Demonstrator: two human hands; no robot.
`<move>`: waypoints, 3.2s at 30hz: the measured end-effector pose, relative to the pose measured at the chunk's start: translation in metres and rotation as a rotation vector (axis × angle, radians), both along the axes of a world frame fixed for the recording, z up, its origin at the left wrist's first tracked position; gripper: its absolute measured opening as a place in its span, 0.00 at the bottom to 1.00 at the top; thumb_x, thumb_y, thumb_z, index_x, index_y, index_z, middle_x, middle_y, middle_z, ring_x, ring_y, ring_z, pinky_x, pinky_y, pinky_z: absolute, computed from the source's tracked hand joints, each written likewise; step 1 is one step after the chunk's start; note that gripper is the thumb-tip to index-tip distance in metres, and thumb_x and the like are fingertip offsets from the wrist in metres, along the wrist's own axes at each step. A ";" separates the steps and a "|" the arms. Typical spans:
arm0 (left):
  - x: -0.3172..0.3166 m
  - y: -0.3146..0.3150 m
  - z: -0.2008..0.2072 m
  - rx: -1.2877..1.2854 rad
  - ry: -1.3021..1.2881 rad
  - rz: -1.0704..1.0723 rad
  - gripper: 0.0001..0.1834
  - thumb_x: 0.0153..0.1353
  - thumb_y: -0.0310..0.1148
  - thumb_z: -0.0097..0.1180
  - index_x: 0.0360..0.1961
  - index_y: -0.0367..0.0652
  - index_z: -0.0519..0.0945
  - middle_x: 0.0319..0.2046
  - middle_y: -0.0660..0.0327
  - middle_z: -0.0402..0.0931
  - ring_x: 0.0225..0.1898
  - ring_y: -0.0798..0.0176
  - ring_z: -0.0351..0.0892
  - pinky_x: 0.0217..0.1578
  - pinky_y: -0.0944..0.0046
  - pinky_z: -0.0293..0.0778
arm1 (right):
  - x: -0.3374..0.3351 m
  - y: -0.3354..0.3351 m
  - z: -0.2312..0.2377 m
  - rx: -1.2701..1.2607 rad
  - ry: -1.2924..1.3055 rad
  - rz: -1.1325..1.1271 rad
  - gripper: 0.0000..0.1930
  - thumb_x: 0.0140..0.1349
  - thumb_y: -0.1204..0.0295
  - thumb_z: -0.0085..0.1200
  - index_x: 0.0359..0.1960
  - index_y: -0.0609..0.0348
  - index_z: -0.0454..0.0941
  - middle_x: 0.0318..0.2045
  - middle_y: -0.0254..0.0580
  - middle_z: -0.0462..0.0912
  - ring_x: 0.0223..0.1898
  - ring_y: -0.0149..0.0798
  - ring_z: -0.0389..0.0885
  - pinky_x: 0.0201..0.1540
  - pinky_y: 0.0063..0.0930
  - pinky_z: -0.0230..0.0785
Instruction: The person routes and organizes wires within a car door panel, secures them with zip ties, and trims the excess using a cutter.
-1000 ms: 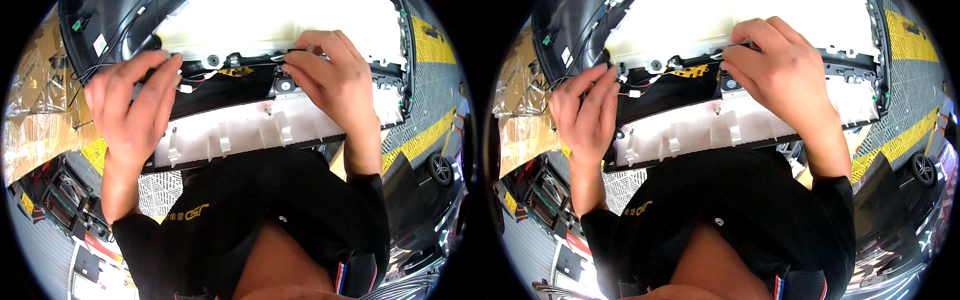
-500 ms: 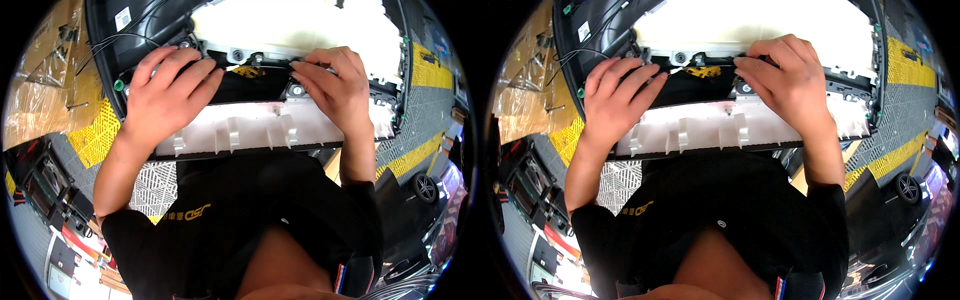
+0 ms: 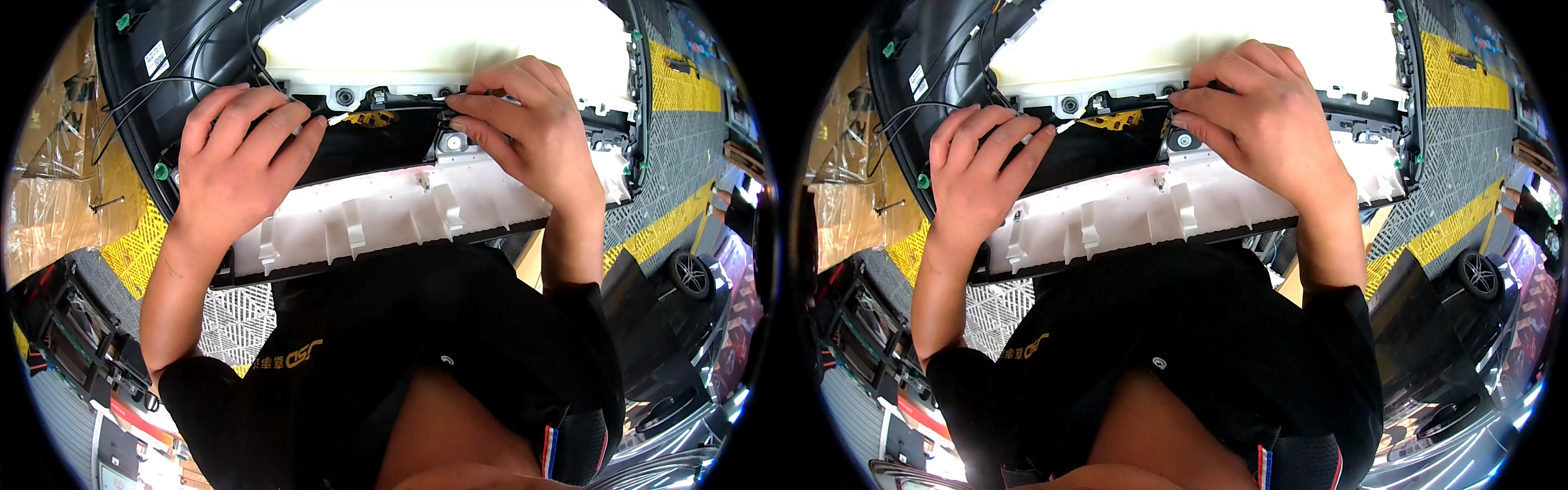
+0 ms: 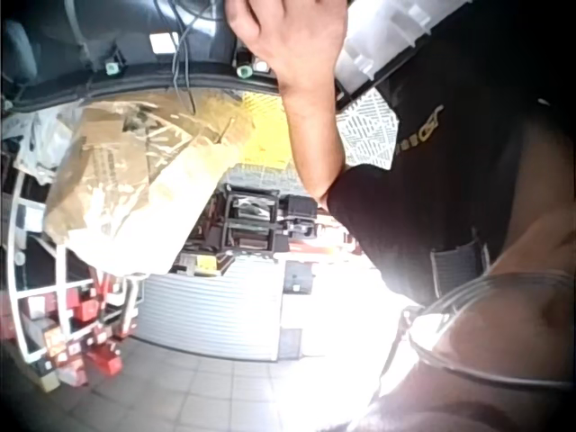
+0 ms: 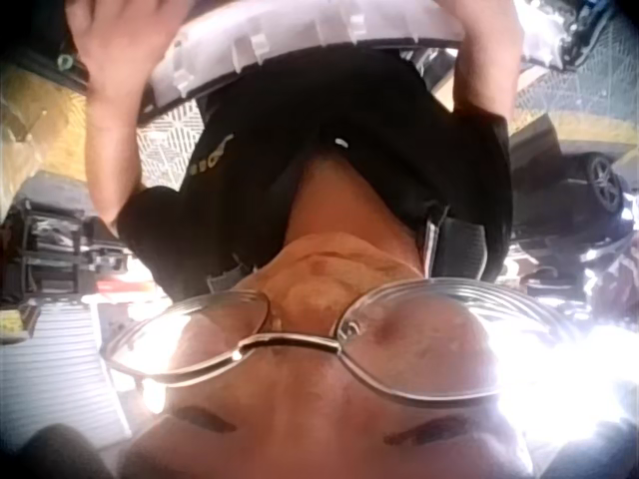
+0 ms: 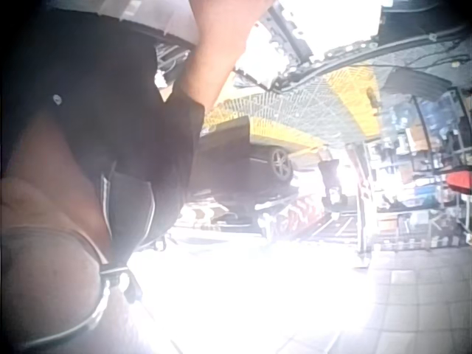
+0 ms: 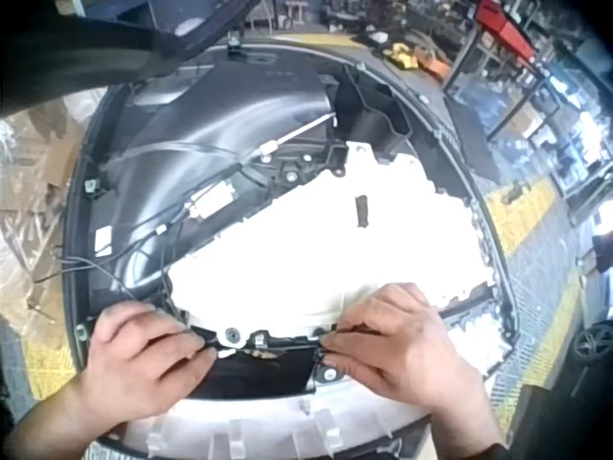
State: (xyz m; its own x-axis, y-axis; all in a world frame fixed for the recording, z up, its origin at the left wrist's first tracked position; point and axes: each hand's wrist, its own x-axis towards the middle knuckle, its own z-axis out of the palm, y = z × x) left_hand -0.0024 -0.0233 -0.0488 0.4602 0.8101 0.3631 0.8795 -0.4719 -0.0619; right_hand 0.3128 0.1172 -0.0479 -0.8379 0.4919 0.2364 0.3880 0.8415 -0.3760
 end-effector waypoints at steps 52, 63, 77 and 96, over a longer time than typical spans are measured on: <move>0.078 0.063 -0.028 -0.030 -0.268 -0.050 0.11 0.48 0.29 0.74 0.33 0.53 0.84 0.48 0.74 0.83 0.52 0.62 0.83 0.58 0.56 0.72 | 0.015 -0.007 -0.002 0.224 -0.018 -0.012 0.14 0.48 0.70 0.70 0.38 0.41 0.94 0.45 0.25 0.88 0.46 0.38 0.86 0.60 0.37 0.77; 0.087 0.062 -0.025 0.093 -0.064 -0.130 0.07 0.50 0.32 0.67 0.30 0.55 0.82 0.46 0.73 0.84 0.50 0.66 0.84 0.58 0.57 0.74 | 0.006 -0.013 -0.001 0.348 -0.060 -0.042 0.07 0.51 0.67 0.70 0.33 0.40 0.93 0.44 0.23 0.88 0.48 0.34 0.87 0.61 0.35 0.78; 0.068 0.050 0.026 -0.166 -0.204 -0.029 0.08 0.54 0.31 0.73 0.26 0.51 0.82 0.36 0.70 0.81 0.43 0.62 0.84 0.48 0.59 0.76 | 0.005 -0.017 0.000 0.361 -0.098 -0.008 0.12 0.48 0.70 0.68 0.37 0.44 0.94 0.46 0.26 0.89 0.47 0.37 0.87 0.59 0.38 0.79; 0.000 -0.023 -0.004 -0.016 0.019 0.049 0.13 0.58 0.40 0.75 0.44 0.57 0.90 0.46 0.70 0.84 0.60 0.61 0.85 0.75 0.43 0.69 | -0.011 -0.018 -0.004 0.217 0.030 0.081 0.23 0.49 0.80 0.69 0.49 0.49 0.94 0.51 0.32 0.90 0.50 0.44 0.87 0.56 0.42 0.80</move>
State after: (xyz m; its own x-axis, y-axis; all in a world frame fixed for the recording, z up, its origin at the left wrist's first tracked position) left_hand -0.0024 -0.0466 -0.0531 0.4263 0.8375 0.3418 0.9005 -0.4289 -0.0720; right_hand 0.3020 0.0994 -0.0520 -0.8633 0.3585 0.3553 0.3076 0.9318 -0.1929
